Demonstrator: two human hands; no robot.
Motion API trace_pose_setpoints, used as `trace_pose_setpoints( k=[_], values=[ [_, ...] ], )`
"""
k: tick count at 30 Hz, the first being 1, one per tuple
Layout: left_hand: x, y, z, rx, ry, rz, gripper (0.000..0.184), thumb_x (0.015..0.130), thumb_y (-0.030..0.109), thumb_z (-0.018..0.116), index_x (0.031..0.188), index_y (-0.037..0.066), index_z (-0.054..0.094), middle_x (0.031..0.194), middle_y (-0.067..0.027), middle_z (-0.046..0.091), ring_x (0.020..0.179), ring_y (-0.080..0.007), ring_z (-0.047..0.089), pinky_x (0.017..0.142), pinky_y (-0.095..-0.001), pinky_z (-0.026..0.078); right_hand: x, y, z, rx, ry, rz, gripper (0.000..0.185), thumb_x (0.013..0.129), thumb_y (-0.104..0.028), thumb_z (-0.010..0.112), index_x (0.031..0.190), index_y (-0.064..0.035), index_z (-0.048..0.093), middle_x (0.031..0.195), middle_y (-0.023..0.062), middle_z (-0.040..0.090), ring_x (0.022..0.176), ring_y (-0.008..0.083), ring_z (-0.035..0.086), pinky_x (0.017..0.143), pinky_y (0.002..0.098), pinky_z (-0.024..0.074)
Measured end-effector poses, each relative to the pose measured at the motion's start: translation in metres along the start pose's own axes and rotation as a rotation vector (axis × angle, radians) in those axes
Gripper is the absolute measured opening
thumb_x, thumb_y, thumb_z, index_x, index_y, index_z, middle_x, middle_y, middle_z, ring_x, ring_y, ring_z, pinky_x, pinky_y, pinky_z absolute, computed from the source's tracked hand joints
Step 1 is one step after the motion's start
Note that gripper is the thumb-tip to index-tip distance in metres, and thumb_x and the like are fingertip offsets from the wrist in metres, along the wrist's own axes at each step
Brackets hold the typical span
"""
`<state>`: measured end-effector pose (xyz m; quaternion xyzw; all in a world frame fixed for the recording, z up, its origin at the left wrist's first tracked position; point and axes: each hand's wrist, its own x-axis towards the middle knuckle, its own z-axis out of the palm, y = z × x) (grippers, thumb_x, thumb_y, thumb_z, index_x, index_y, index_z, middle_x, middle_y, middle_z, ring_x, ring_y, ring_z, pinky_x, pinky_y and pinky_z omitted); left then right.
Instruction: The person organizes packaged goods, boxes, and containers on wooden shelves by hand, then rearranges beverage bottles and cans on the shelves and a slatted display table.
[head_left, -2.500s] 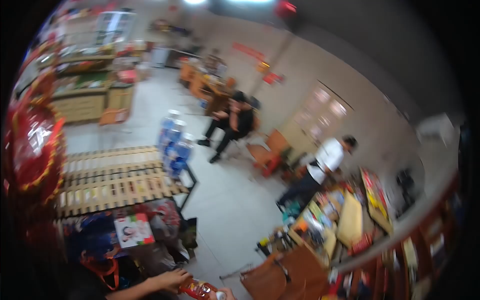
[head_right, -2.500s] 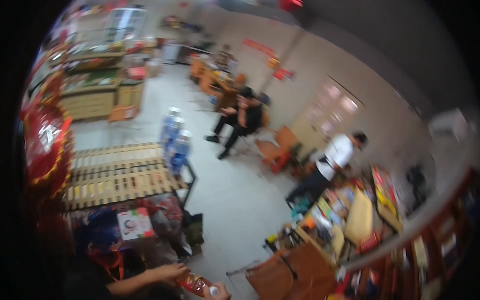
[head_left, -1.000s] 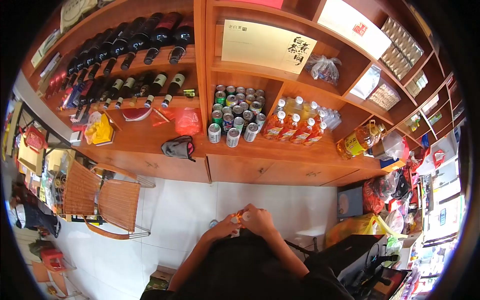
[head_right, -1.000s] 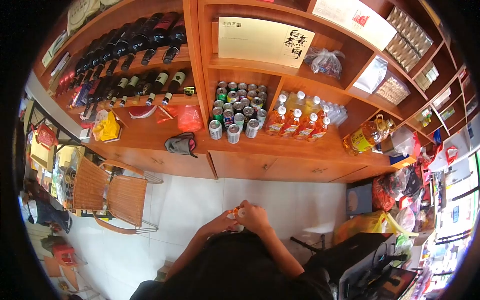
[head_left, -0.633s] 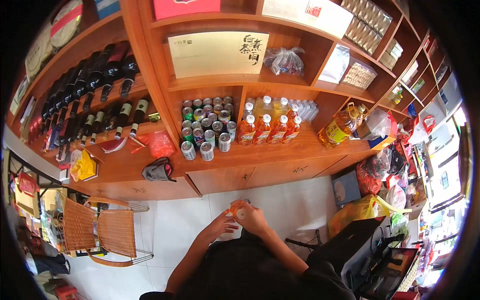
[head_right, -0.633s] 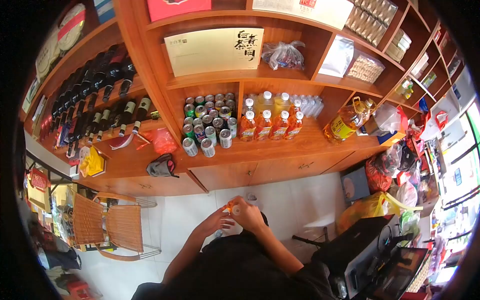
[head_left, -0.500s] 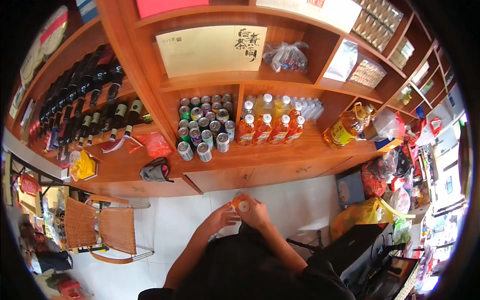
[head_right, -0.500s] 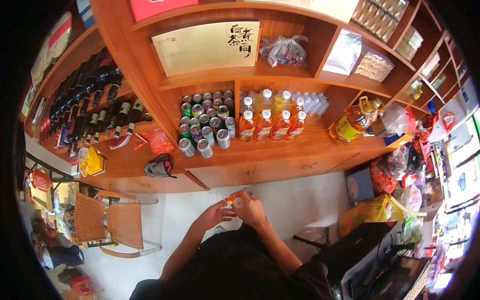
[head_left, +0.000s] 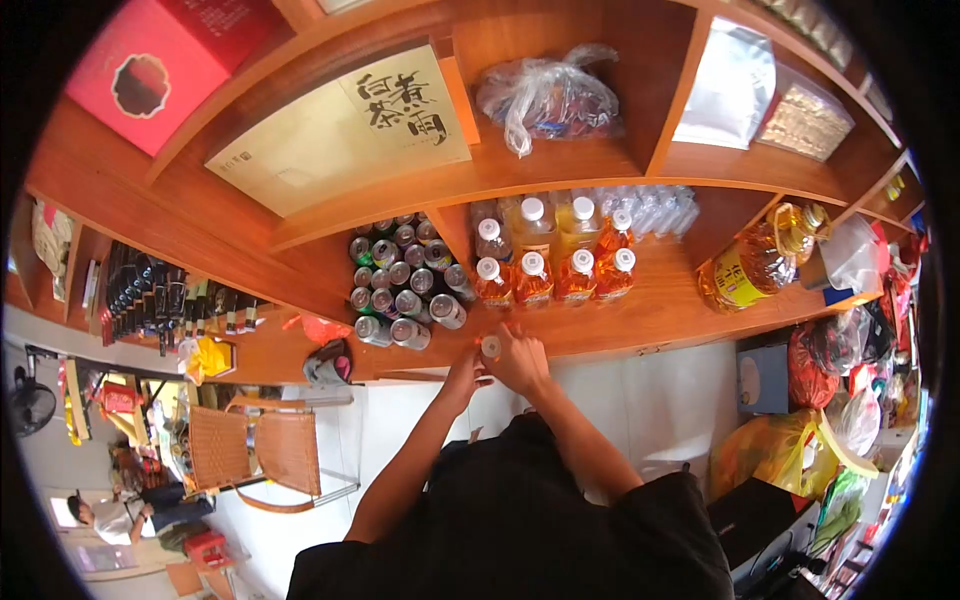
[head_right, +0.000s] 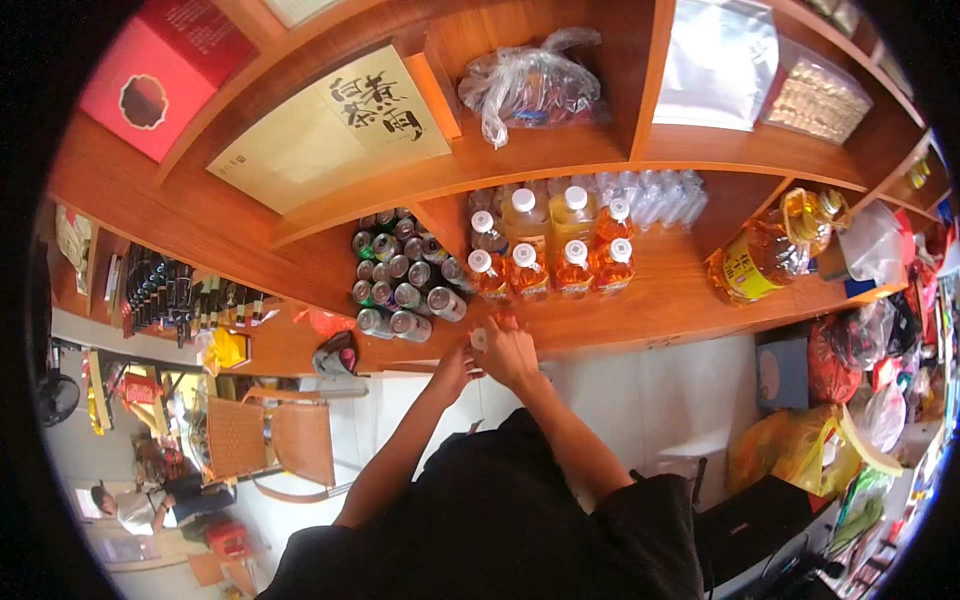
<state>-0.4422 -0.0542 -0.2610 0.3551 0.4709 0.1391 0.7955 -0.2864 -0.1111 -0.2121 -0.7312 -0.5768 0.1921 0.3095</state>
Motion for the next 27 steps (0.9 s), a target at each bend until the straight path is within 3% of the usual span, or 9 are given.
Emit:
trace_pose_setpoints(
  k=[2,3,7,10,14,15,17,19,27],
  values=[
    [0.005,0.018,0.017,-0.011,0.101,-0.011,0.051,0.100,0.059,0.044,0.120,0.015,0.059,0.108,-0.0031,0.064,0.103,-0.0179,0.058,0.090,-0.0380,0.046,0.021,0.007,0.000,0.043,0.024,-0.064,0.042,0.080,-0.025,0.070,0.115,-0.0063,0.058,0.100,0.0245,0.068,0.088,0.0437,0.066,0.075,0.0517,0.0543],
    [0.014,0.018,0.019,-0.018,0.155,0.018,0.053,0.099,0.061,0.044,0.122,0.016,0.058,0.106,-0.0033,0.065,0.101,-0.0176,0.059,0.088,-0.0371,0.046,0.028,-0.006,-0.018,0.100,-0.043,0.049,0.045,0.079,-0.023,0.070,0.118,-0.0054,0.057,0.099,0.0246,0.068,0.092,0.0438,0.065,0.079,0.0513,0.0537],
    [0.034,0.030,0.013,0.048,0.104,-0.011,0.055,0.096,0.064,0.046,0.126,0.018,0.056,0.114,-0.0027,0.064,0.095,-0.0174,0.062,0.084,-0.0378,0.048,0.049,0.011,-0.006,0.191,0.091,-0.009,0.049,0.079,-0.017,0.071,0.125,-0.0102,0.054,0.110,0.0236,0.065,0.092,0.0445,0.065,0.073,0.0523,0.0542],
    [0.030,0.046,0.029,0.140,0.155,0.020,0.056,0.097,0.062,0.047,0.134,0.020,0.050,0.119,-0.0044,0.063,0.093,-0.0170,0.063,0.084,-0.0380,0.048,0.046,0.013,-0.020,0.280,0.049,0.041,0.063,0.077,-0.013,0.071,0.136,-0.0099,0.049,0.111,0.0245,0.065,0.101,0.0449,0.062,0.086,0.0503,0.0523],
    [0.035,0.058,0.033,0.412,0.090,-0.037,0.063,0.097,0.040,0.056,0.149,0.020,0.028,0.123,-0.0074,0.061,0.104,-0.0175,0.063,0.081,-0.0319,0.054,0.018,0.046,-0.018,0.565,0.144,0.101,0.060,0.081,-0.011,0.069,0.137,-0.0148,0.049,0.115,0.0205,0.065,0.102,0.0411,0.063,0.084,0.0478,0.0536],
    [0.035,0.058,0.034,0.460,0.095,0.061,0.076,0.091,0.021,0.067,0.152,0.016,0.022,0.127,-0.0104,0.058,0.115,-0.0212,0.060,0.083,-0.0338,0.057,0.012,0.049,-0.031,0.573,0.062,0.217,0.051,0.084,-0.011,0.066,0.133,-0.0140,0.051,0.111,0.0203,0.066,0.099,0.0417,0.065,0.082,0.0492,0.0535],
    [0.066,0.033,0.020,0.579,0.063,0.430,0.084,0.086,0.011,0.071,0.152,0.014,0.019,0.128,-0.0118,0.057,0.119,-0.0242,0.058,0.089,-0.0368,0.056,0.003,0.093,-0.001,0.430,-0.002,0.310,0.043,0.086,-0.012,0.064,0.127,-0.0127,0.053,0.106,0.0208,0.068,0.094,0.0428,0.066,0.080,0.0510,0.0536],
    [0.063,0.032,0.034,0.495,0.001,0.609,0.094,0.081,0.001,0.076,0.151,0.007,0.014,0.134,-0.0138,0.054,0.127,-0.0265,0.054,0.098,-0.0404,0.054,-0.006,0.125,0.032,0.290,-0.043,0.363,0.035,0.087,-0.014,0.062,0.121,-0.0117,0.055,0.100,0.0210,0.070,0.090,0.0434,0.066,0.079,0.0526,0.0538],
    [0.038,0.049,0.044,0.763,0.135,0.520,0.079,0.086,0.014,0.078,0.145,-0.002,0.028,0.136,-0.0182,0.055,0.117,-0.0250,0.063,0.094,-0.0365,0.055,0.020,0.157,0.070,0.012,-0.175,0.343,0.031,0.087,-0.024,0.062,0.117,-0.0149,0.064,0.092,0.0211,0.072,0.085,0.0439,0.067,0.078,0.0555,0.0541]
  ],
)
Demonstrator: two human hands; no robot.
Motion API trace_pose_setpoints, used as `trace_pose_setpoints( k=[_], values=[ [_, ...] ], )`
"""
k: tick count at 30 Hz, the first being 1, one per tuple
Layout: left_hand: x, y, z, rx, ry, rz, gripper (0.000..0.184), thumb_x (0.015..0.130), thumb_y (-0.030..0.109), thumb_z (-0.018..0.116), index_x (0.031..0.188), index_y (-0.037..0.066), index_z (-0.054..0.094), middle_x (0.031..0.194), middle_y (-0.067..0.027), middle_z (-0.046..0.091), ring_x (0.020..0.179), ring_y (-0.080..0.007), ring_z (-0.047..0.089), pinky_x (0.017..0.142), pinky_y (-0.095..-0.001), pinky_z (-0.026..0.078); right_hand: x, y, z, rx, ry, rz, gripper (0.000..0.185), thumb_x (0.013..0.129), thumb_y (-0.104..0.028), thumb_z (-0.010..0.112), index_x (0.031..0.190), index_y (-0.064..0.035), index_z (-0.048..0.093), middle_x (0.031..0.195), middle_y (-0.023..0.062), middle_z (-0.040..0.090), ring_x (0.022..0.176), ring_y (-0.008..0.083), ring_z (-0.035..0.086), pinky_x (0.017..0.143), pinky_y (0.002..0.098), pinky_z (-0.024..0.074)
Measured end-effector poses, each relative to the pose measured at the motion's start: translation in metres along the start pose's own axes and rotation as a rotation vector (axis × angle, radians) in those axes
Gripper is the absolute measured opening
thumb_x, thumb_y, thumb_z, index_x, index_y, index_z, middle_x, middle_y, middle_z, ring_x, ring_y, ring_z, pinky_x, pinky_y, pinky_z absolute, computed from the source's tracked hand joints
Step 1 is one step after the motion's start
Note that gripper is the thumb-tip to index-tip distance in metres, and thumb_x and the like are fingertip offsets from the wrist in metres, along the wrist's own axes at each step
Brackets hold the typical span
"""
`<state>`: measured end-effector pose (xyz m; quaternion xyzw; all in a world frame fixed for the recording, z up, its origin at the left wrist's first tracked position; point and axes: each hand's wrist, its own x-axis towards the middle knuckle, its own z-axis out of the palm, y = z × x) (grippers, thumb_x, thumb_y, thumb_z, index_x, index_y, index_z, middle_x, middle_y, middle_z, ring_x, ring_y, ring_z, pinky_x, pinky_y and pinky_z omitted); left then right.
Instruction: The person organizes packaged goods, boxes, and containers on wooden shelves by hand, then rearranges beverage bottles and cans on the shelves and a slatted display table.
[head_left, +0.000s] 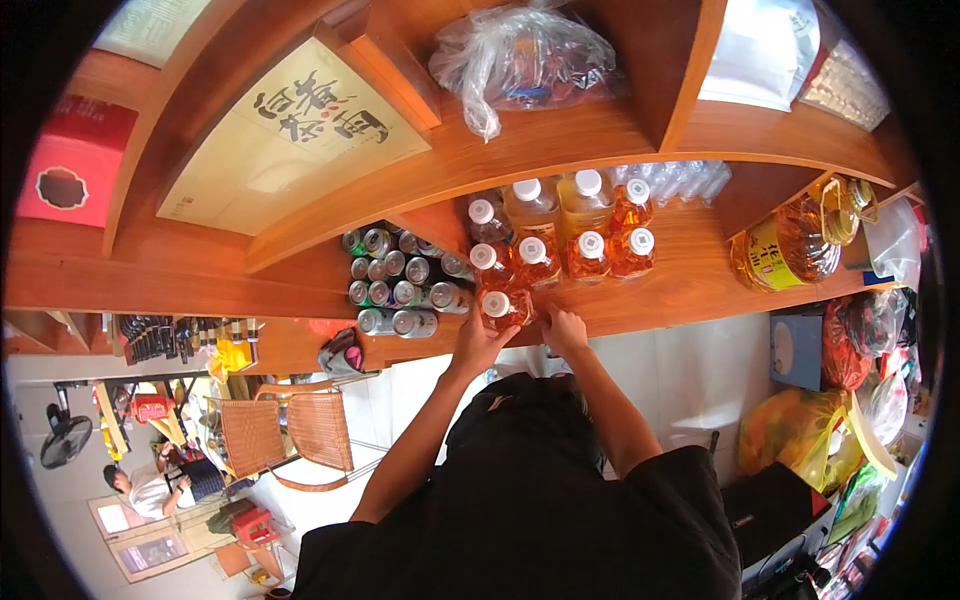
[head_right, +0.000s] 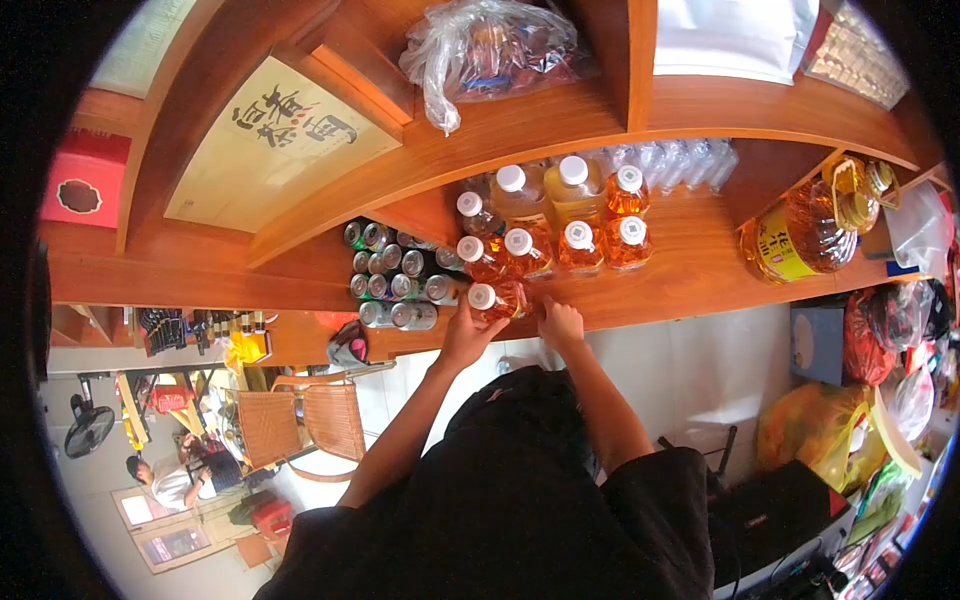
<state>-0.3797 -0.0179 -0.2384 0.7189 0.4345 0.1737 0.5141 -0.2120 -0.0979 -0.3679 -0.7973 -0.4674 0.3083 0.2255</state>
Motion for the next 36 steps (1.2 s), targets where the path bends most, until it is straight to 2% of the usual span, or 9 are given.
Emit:
trace_pose_setpoints(
  k=[2,5,9,13,16,25,31,34,36],
  values=[
    [-0.004,0.008,-0.002,0.064,0.020,-0.035,0.078,0.086,0.014,0.079,0.145,-0.002,0.030,0.135,-0.0185,0.056,0.117,-0.0242,0.063,0.094,-0.0361,0.055,0.004,-0.002,0.001,0.002,-0.008,-0.043,0.028,0.089,-0.027,0.061,0.114,-0.0148,0.064,0.089,0.0203,0.072,0.083,0.0428,0.068,0.076,0.0550,0.0546],
    [0.000,-0.022,-0.010,0.081,0.034,0.075,0.089,0.086,0.017,0.078,0.151,-0.003,0.020,0.121,-0.0234,0.065,0.097,-0.0296,0.073,0.076,-0.0347,0.060,0.011,-0.008,-0.001,-0.017,-0.038,-0.103,0.027,0.091,-0.031,0.060,0.112,-0.0152,0.065,0.088,0.0191,0.072,0.083,0.0417,0.069,0.075,0.0546,0.0549],
    [0.000,-0.019,-0.025,0.031,-0.084,-0.046,0.082,0.089,0.010,0.075,0.151,-0.001,0.022,0.136,-0.0191,0.055,0.114,-0.0247,0.065,0.088,-0.0338,0.058,0.016,-0.010,0.007,-0.007,-0.014,-0.069,0.026,0.090,-0.034,0.061,0.109,-0.0164,0.066,0.088,0.0179,0.073,0.083,0.0414,0.069,0.074,0.0541,0.0549],
    [0.000,-0.002,-0.027,0.045,-0.099,-0.143,0.087,0.088,0.011,0.076,0.152,-0.001,0.018,0.136,-0.0220,0.054,0.115,-0.0271,0.065,0.088,-0.0344,0.059,0.016,-0.010,0.007,0.022,0.045,-0.023,0.017,0.089,-0.027,0.060,0.099,-0.0156,0.067,0.087,0.0148,0.073,0.082,0.0398,0.069,0.075,0.0535,0.0541],
    [0.006,-0.016,-0.023,0.064,-0.082,0.008,0.088,0.087,0.012,0.077,0.151,-0.002,0.018,0.137,-0.0231,0.053,0.116,-0.0286,0.064,0.090,-0.0360,0.059,0.018,-0.005,0.013,0.020,0.042,-0.023,0.016,0.089,-0.026,0.060,0.097,-0.0149,0.067,0.086,0.0153,0.072,0.081,0.0402,0.068,0.074,0.0537,0.0541],
    [0.008,-0.002,-0.015,-0.011,-0.131,-0.054,0.089,0.088,0.013,0.077,0.151,0.001,0.015,0.142,-0.0234,0.047,0.122,-0.0288,0.059,0.092,-0.0382,0.058,0.018,-0.005,0.012,0.004,0.084,-0.066,0.017,0.088,-0.026,0.061,0.096,-0.0122,0.068,0.085,0.0184,0.072,0.077,0.0408,0.069,0.071,0.0544,0.0545],
    [-0.002,-0.009,-0.005,-0.051,-0.088,0.031,0.089,0.091,0.012,0.072,0.153,0.004,0.009,0.142,-0.0215,0.046,0.120,-0.0276,0.061,0.095,-0.0364,0.055,0.019,-0.004,0.011,0.023,0.090,-0.087,0.019,0.088,-0.028,0.063,0.094,-0.0107,0.068,0.083,0.0176,0.072,0.076,0.0402,0.069,0.071,0.0529,0.0553],
    [-0.004,-0.037,-0.003,-0.117,-0.084,-0.008,0.077,0.094,0.011,0.067,0.151,0.005,0.015,0.138,-0.0216,0.051,0.116,-0.0265,0.063,0.094,-0.0358,0.055,0.016,-0.007,0.011,0.003,0.096,-0.051,0.020,0.087,-0.028,0.064,0.095,-0.0104,0.068,0.083,0.0175,0.072,0.077,0.0399,0.069,0.071,0.0521,0.0555],
    [-0.013,-0.056,-0.006,-0.003,-0.054,-0.103,0.071,0.096,0.010,0.064,0.149,0.004,0.019,0.133,-0.0205,0.056,0.110,-0.0261,0.066,0.090,-0.0358,0.055,0.012,-0.005,0.014,-0.039,0.110,-0.012,0.020,0.087,-0.028,0.065,0.095,-0.0103,0.068,0.083,0.0178,0.072,0.078,0.0396,0.069,0.071,0.0515,0.0557]
  ],
)
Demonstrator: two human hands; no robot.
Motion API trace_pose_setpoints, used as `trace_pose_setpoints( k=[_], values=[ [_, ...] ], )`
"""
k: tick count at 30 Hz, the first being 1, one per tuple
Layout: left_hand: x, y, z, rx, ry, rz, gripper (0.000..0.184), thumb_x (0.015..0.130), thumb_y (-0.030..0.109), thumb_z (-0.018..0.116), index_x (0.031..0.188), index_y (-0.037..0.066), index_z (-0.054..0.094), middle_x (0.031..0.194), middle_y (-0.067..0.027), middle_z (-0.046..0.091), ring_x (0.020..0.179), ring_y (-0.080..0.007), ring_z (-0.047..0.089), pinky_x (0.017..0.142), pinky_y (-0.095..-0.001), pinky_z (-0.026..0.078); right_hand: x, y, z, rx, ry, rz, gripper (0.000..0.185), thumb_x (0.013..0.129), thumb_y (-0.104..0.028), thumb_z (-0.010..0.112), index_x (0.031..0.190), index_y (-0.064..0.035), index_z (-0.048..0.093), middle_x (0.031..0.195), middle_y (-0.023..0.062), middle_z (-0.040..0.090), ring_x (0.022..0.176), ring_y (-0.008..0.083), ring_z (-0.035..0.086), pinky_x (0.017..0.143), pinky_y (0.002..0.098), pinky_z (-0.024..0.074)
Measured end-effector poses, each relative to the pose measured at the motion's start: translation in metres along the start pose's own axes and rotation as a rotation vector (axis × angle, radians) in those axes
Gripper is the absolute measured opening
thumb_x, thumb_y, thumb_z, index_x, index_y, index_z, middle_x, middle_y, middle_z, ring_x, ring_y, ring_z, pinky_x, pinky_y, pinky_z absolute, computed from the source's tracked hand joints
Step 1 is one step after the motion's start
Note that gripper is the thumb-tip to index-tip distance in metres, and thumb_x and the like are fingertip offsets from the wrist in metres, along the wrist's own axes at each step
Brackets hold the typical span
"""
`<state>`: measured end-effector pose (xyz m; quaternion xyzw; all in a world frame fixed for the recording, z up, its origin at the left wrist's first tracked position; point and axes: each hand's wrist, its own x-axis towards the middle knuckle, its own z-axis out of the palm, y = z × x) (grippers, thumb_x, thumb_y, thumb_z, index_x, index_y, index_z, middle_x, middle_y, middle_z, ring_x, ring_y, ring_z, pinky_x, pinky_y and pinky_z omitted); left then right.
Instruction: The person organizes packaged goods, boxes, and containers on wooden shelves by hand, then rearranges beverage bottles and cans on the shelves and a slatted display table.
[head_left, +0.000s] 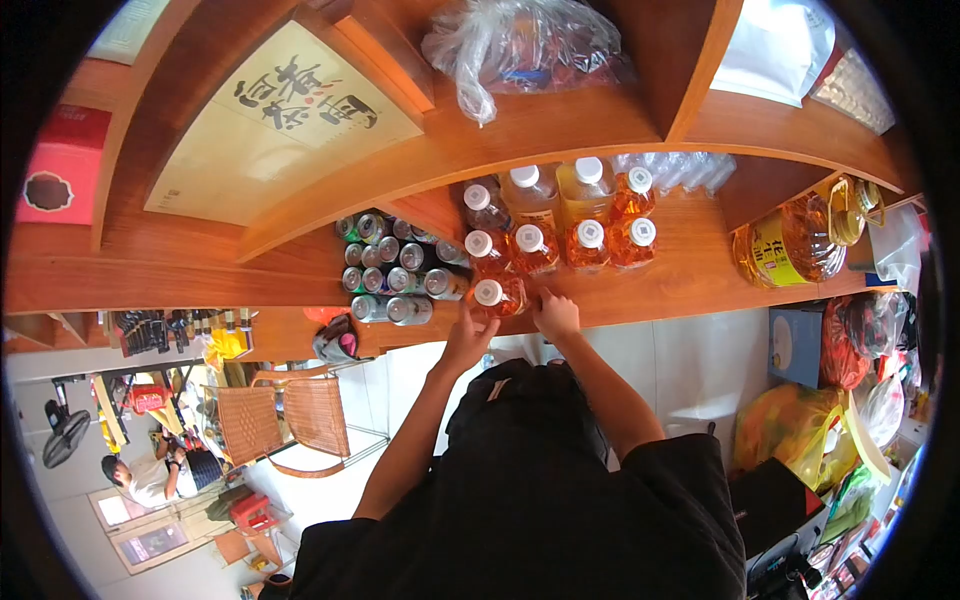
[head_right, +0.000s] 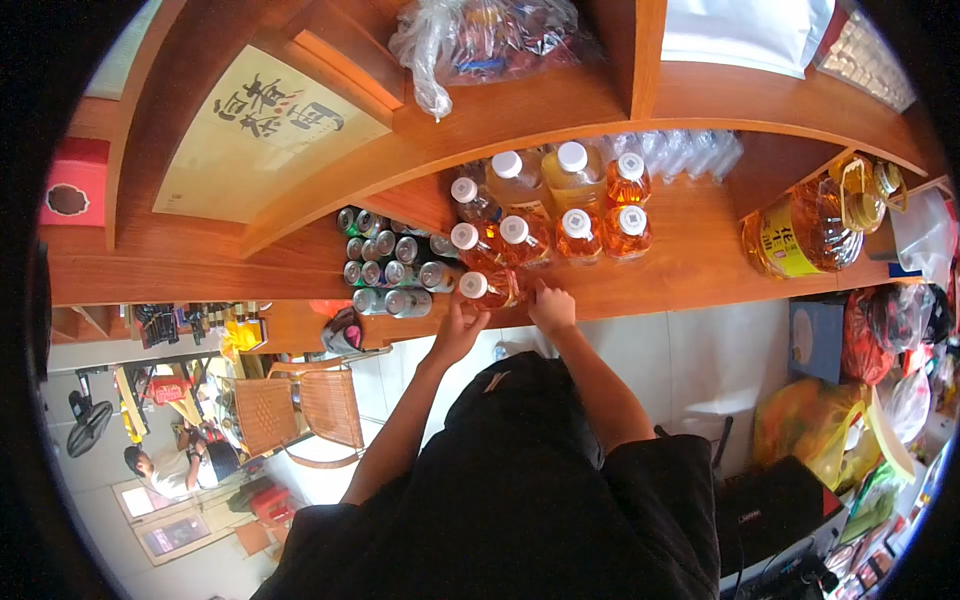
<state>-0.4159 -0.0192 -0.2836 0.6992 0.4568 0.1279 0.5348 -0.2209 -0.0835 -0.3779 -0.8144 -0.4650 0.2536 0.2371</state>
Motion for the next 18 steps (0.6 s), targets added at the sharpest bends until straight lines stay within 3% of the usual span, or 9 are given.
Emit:
trace_pose_setpoints(
  k=[1,2,7,10,13,14,17,18],
  values=[
    [-0.003,-0.015,0.000,0.057,0.019,-0.047,0.067,0.096,0.010,0.063,0.148,0.004,0.021,0.131,-0.0200,0.058,0.107,-0.0260,0.067,0.088,-0.0358,0.056,-0.001,0.003,0.002,0.004,0.016,0.009,0.020,0.087,-0.028,0.065,0.096,-0.0109,0.069,0.082,0.0179,0.072,0.078,0.0399,0.069,0.071,0.0518,0.0555],
    [-0.008,-0.032,0.003,0.073,0.111,0.103,0.053,0.097,0.013,0.062,0.141,0.003,0.034,0.120,-0.0173,0.065,0.096,-0.0239,0.070,0.080,-0.0341,0.056,-0.001,0.004,0.005,0.010,0.034,0.016,0.020,0.086,-0.028,0.065,0.098,-0.0115,0.069,0.082,0.0180,0.072,0.079,0.0402,0.069,0.071,0.0520,0.0554],
    [-0.064,-0.074,-0.010,-0.055,0.094,-0.243,0.031,0.099,0.014,0.057,0.129,0.007,0.052,0.106,-0.0116,0.071,0.084,-0.0178,0.070,0.071,-0.0290,0.053,0.006,0.010,0.007,0.178,0.090,0.136,0.017,0.084,-0.025,0.065,0.096,-0.0137,0.071,0.084,0.0183,0.072,0.080,0.0419,0.068,0.073,0.0529,0.0550],
    [-0.103,-0.107,-0.021,-0.101,0.134,-0.345,0.026,0.098,0.011,0.052,0.123,0.006,0.058,0.099,-0.0116,0.072,0.080,-0.0167,0.068,0.070,-0.0286,0.053,0.009,0.018,0.007,0.287,0.089,0.145,0.014,0.080,-0.023,0.067,0.089,-0.0133,0.072,0.084,0.0177,0.071,0.080,0.0428,0.068,0.075,0.0520,0.0551],
    [-0.135,-0.131,-0.026,-0.155,0.206,-0.559,0.027,0.097,0.010,0.051,0.122,0.004,0.059,0.096,-0.0114,0.072,0.080,-0.0168,0.068,0.070,-0.0289,0.053,0.013,0.023,0.006,0.507,0.143,0.049,0.016,0.078,-0.018,0.068,0.093,-0.0140,0.073,0.087,0.0175,0.072,0.083,0.0409,0.068,0.076,0.0496,0.0554],
    [-0.147,-0.137,-0.025,-0.168,0.221,-0.608,0.029,0.096,0.010,0.050,0.122,0.004,0.060,0.095,-0.0118,0.073,0.079,-0.0176,0.068,0.069,-0.0293,0.053,0.011,0.024,0.003,0.481,0.143,0.050,0.016,0.080,-0.012,0.067,0.095,-0.0086,0.073,0.088,0.0151,0.073,0.084,0.0362,0.070,0.074,0.0442,0.0562],
    [-0.174,-0.156,-0.019,-0.170,0.245,-0.734,0.029,0.094,0.010,0.052,0.121,0.004,0.061,0.094,-0.0124,0.073,0.077,-0.0188,0.069,0.068,-0.0295,0.054,0.016,0.032,0.015,0.554,0.178,0.050,0.019,0.080,-0.012,0.066,0.097,-0.0089,0.075,0.090,0.0148,0.073,0.084,0.0352,0.071,0.075,0.0439,0.0563],
    [-0.180,-0.154,-0.016,-0.236,0.286,-0.742,0.027,0.091,0.006,0.054,0.116,0.001,0.063,0.089,-0.0124,0.072,0.070,-0.0158,0.066,0.061,-0.0274,0.052,0.016,0.031,0.010,0.552,0.130,0.020,0.019,0.081,-0.012,0.065,0.097,-0.0087,0.075,0.090,0.0150,0.074,0.084,0.0353,0.071,0.075,0.0437,0.0563]
  ],
)
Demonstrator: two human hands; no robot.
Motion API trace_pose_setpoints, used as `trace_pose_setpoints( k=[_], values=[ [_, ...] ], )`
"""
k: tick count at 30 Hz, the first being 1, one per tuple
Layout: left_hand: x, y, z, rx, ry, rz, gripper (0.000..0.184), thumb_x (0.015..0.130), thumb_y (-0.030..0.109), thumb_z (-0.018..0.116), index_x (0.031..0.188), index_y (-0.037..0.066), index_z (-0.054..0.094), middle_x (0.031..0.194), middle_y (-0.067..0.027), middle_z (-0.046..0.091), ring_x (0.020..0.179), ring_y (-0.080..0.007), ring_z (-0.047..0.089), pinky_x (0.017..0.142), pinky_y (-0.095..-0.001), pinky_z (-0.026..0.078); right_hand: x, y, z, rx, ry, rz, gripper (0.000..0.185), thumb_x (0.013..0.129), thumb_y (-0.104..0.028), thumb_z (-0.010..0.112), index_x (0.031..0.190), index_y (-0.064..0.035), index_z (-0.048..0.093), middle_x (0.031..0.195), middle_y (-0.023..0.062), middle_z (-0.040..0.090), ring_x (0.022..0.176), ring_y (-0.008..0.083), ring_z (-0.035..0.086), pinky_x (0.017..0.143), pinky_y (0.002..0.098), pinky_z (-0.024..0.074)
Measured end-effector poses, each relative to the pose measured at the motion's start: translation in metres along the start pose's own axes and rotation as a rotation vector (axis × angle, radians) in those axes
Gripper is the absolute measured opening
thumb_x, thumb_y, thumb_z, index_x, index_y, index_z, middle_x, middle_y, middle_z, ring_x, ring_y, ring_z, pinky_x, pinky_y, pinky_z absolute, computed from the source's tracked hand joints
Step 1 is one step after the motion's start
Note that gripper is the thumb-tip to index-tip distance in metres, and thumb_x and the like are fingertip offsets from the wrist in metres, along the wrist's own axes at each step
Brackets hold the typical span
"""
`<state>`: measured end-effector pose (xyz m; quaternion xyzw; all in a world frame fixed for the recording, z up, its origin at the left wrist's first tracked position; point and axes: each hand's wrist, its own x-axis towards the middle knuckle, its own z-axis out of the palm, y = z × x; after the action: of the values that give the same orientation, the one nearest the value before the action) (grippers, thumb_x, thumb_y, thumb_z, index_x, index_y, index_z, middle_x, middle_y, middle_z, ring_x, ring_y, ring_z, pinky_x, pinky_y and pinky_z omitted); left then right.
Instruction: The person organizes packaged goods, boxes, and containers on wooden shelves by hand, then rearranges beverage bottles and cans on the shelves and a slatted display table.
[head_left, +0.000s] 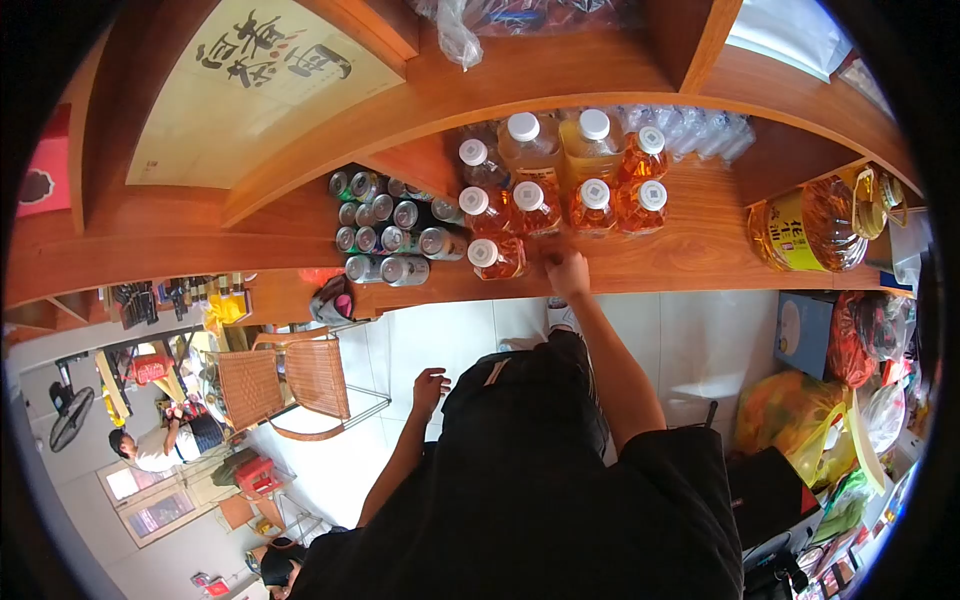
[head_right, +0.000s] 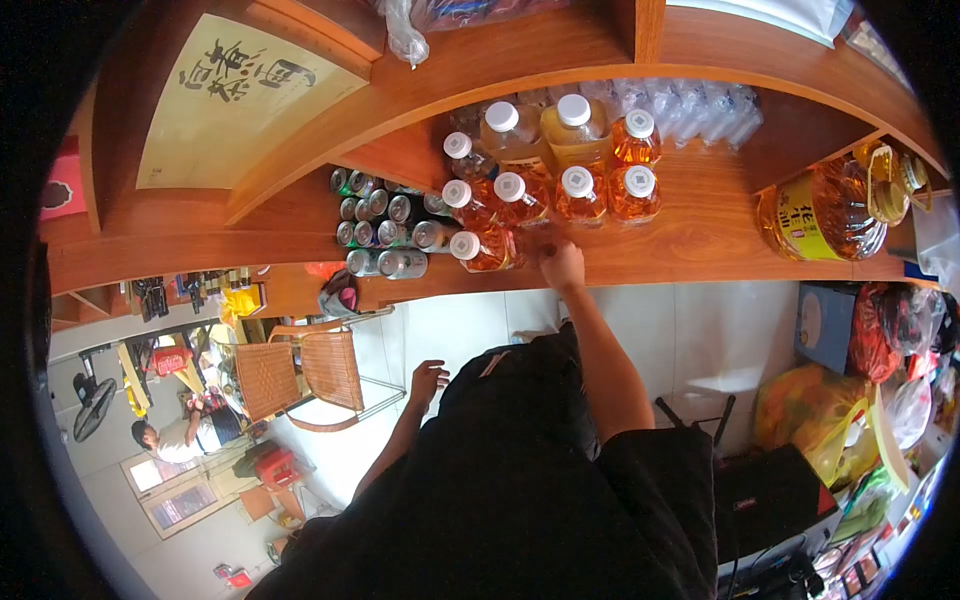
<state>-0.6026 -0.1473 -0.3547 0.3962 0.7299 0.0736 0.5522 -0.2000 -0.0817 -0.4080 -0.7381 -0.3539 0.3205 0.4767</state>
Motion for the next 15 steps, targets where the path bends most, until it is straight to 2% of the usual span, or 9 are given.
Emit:
trace_pose_setpoints(
  k=[2,5,8,11,14,15],
  values=[
    [0.001,-0.020,0.000,-0.056,-0.028,0.002,0.028,0.091,0.006,0.053,0.117,0.000,0.062,0.088,-0.0131,0.070,0.069,-0.0157,0.064,0.061,-0.0280,0.053,0.001,-0.011,-0.011,-0.005,-0.105,-0.030,0.020,0.081,-0.012,0.063,0.097,-0.0084,0.075,0.091,0.0155,0.074,0.085,0.0355,0.071,0.077,0.0434,0.0563],
    [-0.007,-0.030,0.003,-0.077,-0.060,-0.017,0.027,0.092,0.007,0.053,0.117,0.000,0.062,0.088,-0.0122,0.069,0.068,-0.0155,0.064,0.061,-0.0279,0.053,0.006,0.004,-0.011,-0.187,-0.369,0.036,0.024,0.083,-0.013,0.059,0.102,-0.0145,0.074,0.097,0.0149,0.073,0.093,0.0373,0.069,0.082,0.0465,0.0555],
    [-0.016,-0.034,0.006,-0.077,-0.061,-0.019,0.026,0.094,0.008,0.052,0.117,0.001,0.062,0.088,-0.0114,0.069,0.068,-0.0150,0.064,0.062,-0.0275,0.053,-0.013,0.005,-0.008,-0.189,-0.340,0.023,0.028,0.085,-0.016,0.059,0.108,-0.0167,0.074,0.099,0.0151,0.073,0.093,0.0392,0.068,0.084,0.0472,0.0552],
    [-0.025,-0.046,0.008,-0.099,-0.045,-0.016,0.025,0.095,0.010,0.053,0.116,0.002,0.063,0.087,-0.0102,0.069,0.069,-0.0140,0.064,0.061,-0.0266,0.052,-0.044,-0.003,-0.008,-0.311,-0.201,-0.076,0.043,0.084,-0.010,0.056,0.124,-0.0193,0.067,0.094,0.0207,0.072,0.083,0.0401,0.070,0.078,0.0468,0.0567],
    [-0.033,-0.073,0.010,-0.158,-0.049,-0.027,0.025,0.095,0.011,0.053,0.116,0.002,0.063,0.087,-0.0100,0.069,0.070,-0.0140,0.065,0.062,-0.0266,0.052,-0.057,-0.037,-0.023,-0.126,-0.406,0.251,0.057,0.086,-0.008,0.054,0.140,-0.0242,0.053,0.085,0.0228,0.071,0.066,0.0352,0.071,0.061,0.0458,0.0593],
    [-0.040,-0.084,0.009,-0.174,-0.062,-0.031,0.025,0.095,0.011,0.054,0.117,0.002,0.063,0.088,-0.0102,0.070,0.070,-0.0143,0.065,0.062,-0.0267,0.052,-0.057,-0.040,-0.022,-0.084,-0.450,0.289,0.059,0.086,-0.008,0.054,0.142,-0.0252,0.050,0.083,0.0214,0.070,0.062,0.0325,0.070,0.056,0.0442,0.0587]
  ],
)
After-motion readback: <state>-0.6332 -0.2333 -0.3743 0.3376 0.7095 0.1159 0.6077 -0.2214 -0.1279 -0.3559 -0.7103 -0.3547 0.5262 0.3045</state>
